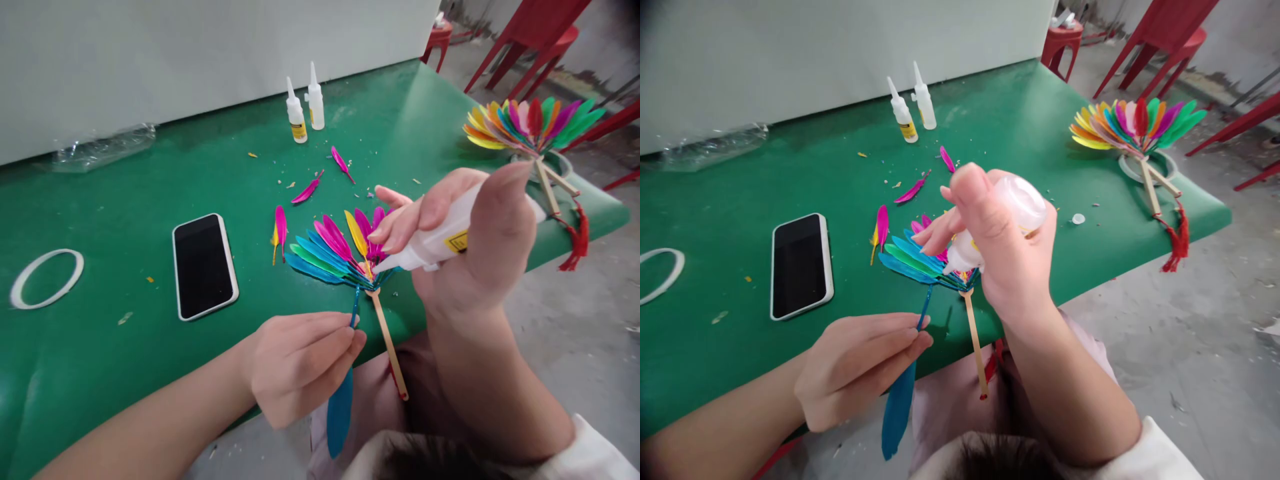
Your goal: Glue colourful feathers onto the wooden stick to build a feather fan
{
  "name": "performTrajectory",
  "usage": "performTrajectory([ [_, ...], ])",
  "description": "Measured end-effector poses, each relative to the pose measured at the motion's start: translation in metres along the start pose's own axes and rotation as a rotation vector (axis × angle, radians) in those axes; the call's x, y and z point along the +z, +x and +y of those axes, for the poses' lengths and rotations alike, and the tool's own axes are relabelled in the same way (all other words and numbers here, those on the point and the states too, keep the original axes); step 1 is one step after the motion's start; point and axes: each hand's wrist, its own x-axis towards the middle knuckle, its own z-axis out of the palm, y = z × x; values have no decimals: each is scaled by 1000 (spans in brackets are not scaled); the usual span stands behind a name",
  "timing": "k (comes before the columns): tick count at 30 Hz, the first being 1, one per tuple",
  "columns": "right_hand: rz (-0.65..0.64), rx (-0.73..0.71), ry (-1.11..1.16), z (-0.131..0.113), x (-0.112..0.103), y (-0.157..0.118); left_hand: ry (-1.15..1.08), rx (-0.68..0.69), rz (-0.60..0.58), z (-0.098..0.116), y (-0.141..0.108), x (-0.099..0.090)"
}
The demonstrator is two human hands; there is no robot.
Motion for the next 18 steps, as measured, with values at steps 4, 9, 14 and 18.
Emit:
performTrajectory([
  [4,-200,94,169,3,2,-8,-16,18,31,1,4,-1],
  [9,-347,100,157,7,4,-14,13,50,-49,3,5,-3],
  [14,-135,31,107,6,4,-9,23,48,47,3,2,-1],
  [18,-259,60,172,5,5,-15,-35,101,-37,-4,1,-6],
])
